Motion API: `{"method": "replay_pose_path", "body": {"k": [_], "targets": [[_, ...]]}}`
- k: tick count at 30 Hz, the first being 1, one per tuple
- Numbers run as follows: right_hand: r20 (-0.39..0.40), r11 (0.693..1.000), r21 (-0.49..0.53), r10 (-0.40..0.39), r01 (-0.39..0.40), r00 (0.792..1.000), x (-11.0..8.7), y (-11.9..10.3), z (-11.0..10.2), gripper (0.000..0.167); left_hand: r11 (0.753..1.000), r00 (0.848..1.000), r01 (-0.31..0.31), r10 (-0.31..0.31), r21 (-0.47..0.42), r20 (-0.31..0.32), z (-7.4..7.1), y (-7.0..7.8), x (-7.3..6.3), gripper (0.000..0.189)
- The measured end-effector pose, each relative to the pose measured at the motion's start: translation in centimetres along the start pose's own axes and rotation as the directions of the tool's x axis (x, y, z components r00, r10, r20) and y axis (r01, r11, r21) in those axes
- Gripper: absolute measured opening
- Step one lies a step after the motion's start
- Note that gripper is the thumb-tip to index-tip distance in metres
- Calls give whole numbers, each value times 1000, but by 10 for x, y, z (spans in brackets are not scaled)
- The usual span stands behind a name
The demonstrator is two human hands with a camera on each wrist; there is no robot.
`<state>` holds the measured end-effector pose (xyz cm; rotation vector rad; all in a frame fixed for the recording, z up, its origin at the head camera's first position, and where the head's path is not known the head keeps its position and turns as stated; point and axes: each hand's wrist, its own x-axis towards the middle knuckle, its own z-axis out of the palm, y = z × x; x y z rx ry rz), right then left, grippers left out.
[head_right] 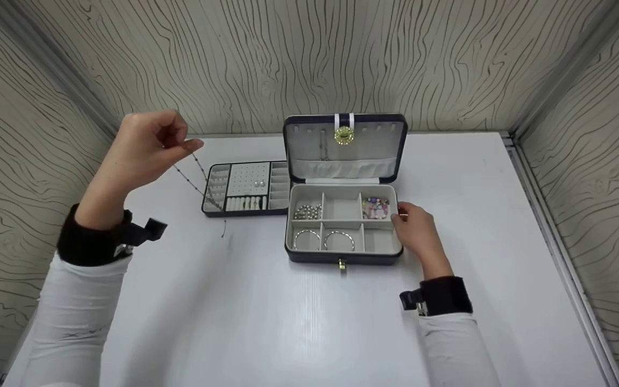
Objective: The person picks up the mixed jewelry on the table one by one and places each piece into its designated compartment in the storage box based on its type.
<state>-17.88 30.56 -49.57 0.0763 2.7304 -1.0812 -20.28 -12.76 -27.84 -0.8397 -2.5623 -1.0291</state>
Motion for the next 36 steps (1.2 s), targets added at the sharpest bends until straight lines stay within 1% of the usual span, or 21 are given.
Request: {"method": "replay_pose_path", "body": {"k": [3,6,9,12,14,16,19,20,22,24,27,31,33,36], "targets": [[-36,996,-68,-62,59,997,5,-12,-3,50,999,999,23,-24,42,27,2,7,9,27],[-71,985,-119,-134,125,988,11,-26,-7,48,992,998,36,-43,123,56,5,13,18,30],[-88,973,-144,-194,181,977,18,-39,-8,48,980,995,22,-42,196,95,8,18,24,38],[-74,959,-176,-238,222,969,26,-52,-10,52,974,989,4,-37,227,145,11,23,29,44],[-63,948,-204,-261,244,963,32,-58,-10,56,969,979,2,-53,246,199,12,27,31,44],[-54,936,-229,-284,265,957,38,-61,-8,60,963,966,-11,-59,269,253,14,31,32,39],[-52,923,-250,-315,293,948,44,-60,-2,65,958,942,-31,-67,284,330,14,35,31,32],[-52,919,-254,-325,302,944,45,-59,0,65,960,936,-36,-64,277,345,14,36,30,29],[-56,912,-266,-338,312,939,47,-55,4,67,967,931,-39,-57,254,360,13,37,29,26],[-65,903,-285,-352,320,934,49,-52,7,69,972,930,-35,-53,231,363,11,37,29,23],[-90,892,-318,-364,320,927,51,-49,8,70,978,939,-30,-43,205,341,8,38,30,18],[-114,884,-345,-374,316,920,53,-47,7,67,986,961,-6,-41,167,273,6,41,33,15],[-121,880,-353,-379,316,918,55,-47,7,64,989,972,8,-41,146,230,5,44,37,15],[-124,877,-368,-376,309,918,57,-46,6,60,992,984,13,-35,127,176,5,52,46,18]]}}
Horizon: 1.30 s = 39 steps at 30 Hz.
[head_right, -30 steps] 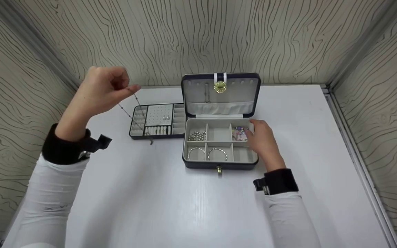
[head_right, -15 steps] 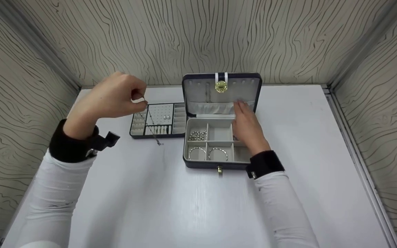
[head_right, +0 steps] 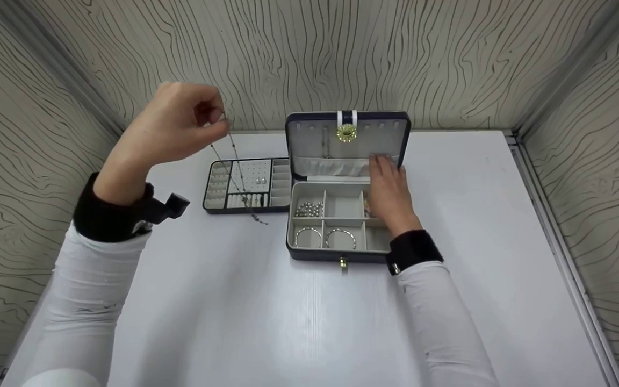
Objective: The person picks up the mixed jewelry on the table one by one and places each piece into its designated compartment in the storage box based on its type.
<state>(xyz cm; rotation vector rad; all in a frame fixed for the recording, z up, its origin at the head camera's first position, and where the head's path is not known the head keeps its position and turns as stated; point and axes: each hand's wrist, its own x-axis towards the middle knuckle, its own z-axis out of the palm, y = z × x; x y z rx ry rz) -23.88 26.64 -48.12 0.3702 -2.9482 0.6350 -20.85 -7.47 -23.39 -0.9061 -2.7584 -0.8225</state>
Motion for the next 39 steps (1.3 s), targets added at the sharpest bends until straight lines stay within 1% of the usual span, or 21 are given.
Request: {"method": "replay_pose_path", "body": {"k": [4,7,9,12,15,16,18,20,23,25,27,29,30,32,34,36,38,39], "targets": [[9,999,-32,3,-3,1000,1,2,1,60,1000,999,-11,11,-6,-48,-5,11,13,21],[0,998,-65,-11,11,1000,2,2,2,63,1000,998,-17,15,-17,-60,-7,20,22,20],[-13,996,-85,-21,20,1000,3,2,1,63,999,998,-15,12,-41,-59,-8,25,29,20],[-29,995,-98,-20,18,999,4,1,0,58,995,999,-2,-3,-103,-48,-7,30,41,21],[-35,996,-90,0,-3,999,5,1,-1,50,975,999,19,-26,-220,-29,-3,33,53,26],[-35,996,-88,9,-12,999,5,1,-1,47,963,999,27,-34,-268,-22,-1,34,57,28],[-37,997,-77,23,-26,999,5,2,0,42,929,999,48,-52,-366,-3,4,35,64,31],[-42,997,-68,29,-32,999,4,2,2,38,880,997,78,-76,-469,24,9,35,70,30],[-45,998,-49,30,-32,999,4,2,4,37,794,994,108,-96,-598,53,16,36,77,19],[-44,999,-37,32,-33,999,3,1,5,36,735,993,113,-97,-668,61,22,37,81,12],[-42,999,-25,37,-38,998,3,1,6,36,696,995,94,-79,-712,54,29,39,85,10],[-39,999,-18,42,-43,998,3,1,6,36,677,998,66,-54,-733,40,36,41,89,10],[-37,999,-17,44,-45,998,3,1,6,37,664,998,57,-45,-745,37,40,43,92,10],[-33,999,-19,43,-44,999,2,2,6,42,644,999,41,-28,-764,31,46,47,97,11],[-28,999,-22,41,-41,999,1,3,5,47,621,999,34,-20,-783,28,52,50,102,13],[-24,999,-28,39,-40,999,0,3,5,52,603,999,37,-25,-797,27,58,54,107,14],[-24,999,-28,37,-37,999,-1,4,6,53,607,1000,24,-20,-795,15,63,56,112,15],[-24,999,-29,36,-37,999,-2,4,7,53,614,1000,17,-18,-789,8,65,56,115,15]]}}
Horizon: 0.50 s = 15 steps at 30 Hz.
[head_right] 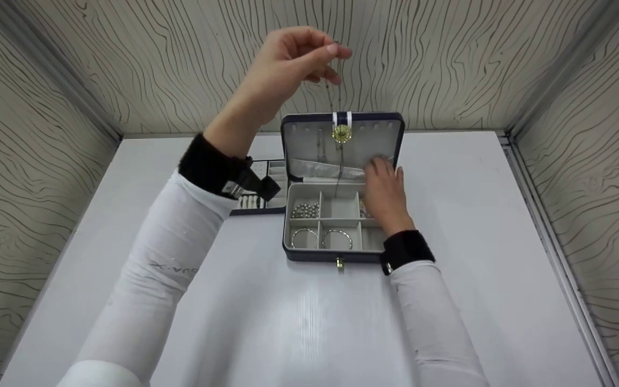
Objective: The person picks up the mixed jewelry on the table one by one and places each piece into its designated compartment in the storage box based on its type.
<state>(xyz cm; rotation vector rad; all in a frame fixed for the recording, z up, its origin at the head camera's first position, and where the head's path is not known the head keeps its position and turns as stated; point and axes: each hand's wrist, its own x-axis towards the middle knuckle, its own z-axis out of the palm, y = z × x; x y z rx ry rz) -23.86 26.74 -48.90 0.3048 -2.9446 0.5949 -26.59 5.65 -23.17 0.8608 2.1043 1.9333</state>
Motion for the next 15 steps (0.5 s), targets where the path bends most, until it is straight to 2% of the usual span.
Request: {"method": "replay_pose_path", "body": {"k": [8,12,15], "targets": [[4,1000,-9,-4,4,1000,-3,0,4,52,997,998,-62,61,46,13,11,-4,17,15],[-6,1000,1,-5,5,1000,-5,0,5,37,996,998,-65,63,66,21,17,0,22,15],[-3,1000,1,-3,3,1000,-6,-1,6,38,996,999,-47,46,73,13,20,5,26,16]]}}
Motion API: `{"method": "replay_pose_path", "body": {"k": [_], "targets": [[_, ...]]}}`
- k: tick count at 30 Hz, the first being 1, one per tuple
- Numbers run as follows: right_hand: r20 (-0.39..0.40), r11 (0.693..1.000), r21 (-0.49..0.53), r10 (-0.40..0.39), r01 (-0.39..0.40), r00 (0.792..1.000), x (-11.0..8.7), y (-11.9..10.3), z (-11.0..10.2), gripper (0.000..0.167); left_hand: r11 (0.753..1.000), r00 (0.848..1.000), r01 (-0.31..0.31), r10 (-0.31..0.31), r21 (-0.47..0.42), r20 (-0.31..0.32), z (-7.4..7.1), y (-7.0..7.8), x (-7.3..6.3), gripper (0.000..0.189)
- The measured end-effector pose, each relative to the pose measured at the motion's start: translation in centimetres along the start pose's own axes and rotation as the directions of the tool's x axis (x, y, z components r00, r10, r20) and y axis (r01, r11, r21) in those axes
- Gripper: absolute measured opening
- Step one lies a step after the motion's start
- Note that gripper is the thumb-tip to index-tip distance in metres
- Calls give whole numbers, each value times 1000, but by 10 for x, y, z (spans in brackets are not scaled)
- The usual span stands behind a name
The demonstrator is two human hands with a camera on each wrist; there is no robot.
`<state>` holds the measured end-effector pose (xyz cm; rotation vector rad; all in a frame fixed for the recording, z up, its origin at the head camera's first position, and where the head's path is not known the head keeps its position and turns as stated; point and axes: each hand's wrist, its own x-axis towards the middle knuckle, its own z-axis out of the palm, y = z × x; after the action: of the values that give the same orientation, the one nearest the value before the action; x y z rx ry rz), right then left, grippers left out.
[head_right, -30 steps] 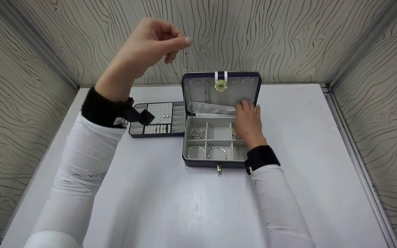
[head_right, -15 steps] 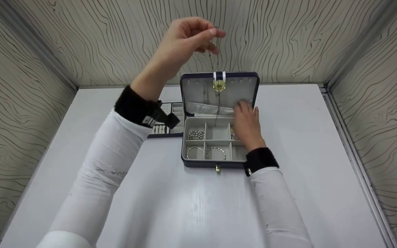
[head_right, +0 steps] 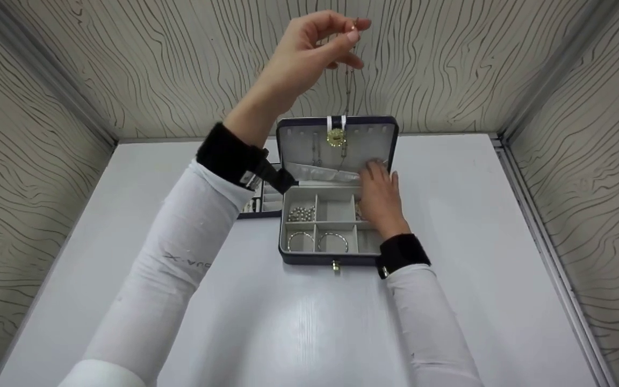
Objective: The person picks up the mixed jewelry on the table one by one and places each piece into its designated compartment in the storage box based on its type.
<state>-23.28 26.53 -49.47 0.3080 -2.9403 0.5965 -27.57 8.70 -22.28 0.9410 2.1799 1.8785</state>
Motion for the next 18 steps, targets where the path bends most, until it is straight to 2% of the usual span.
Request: {"method": "replay_pose_path", "body": {"k": [4,7,13,18], "targets": [[0,1000,6,-8,8,1000,1,-1,0,53,999,1000,11,-10,35,-13,1,5,7,16],[-1,1000,16,-14,14,1000,1,-3,-1,62,999,1000,11,-10,51,-11,3,0,10,15],[5,1000,18,-20,20,1000,2,-7,-1,71,999,1000,16,-16,50,1,5,-23,14,12],[0,1000,13,-10,10,1000,2,-10,-1,66,994,997,72,-73,86,16,7,-50,11,11]]}}
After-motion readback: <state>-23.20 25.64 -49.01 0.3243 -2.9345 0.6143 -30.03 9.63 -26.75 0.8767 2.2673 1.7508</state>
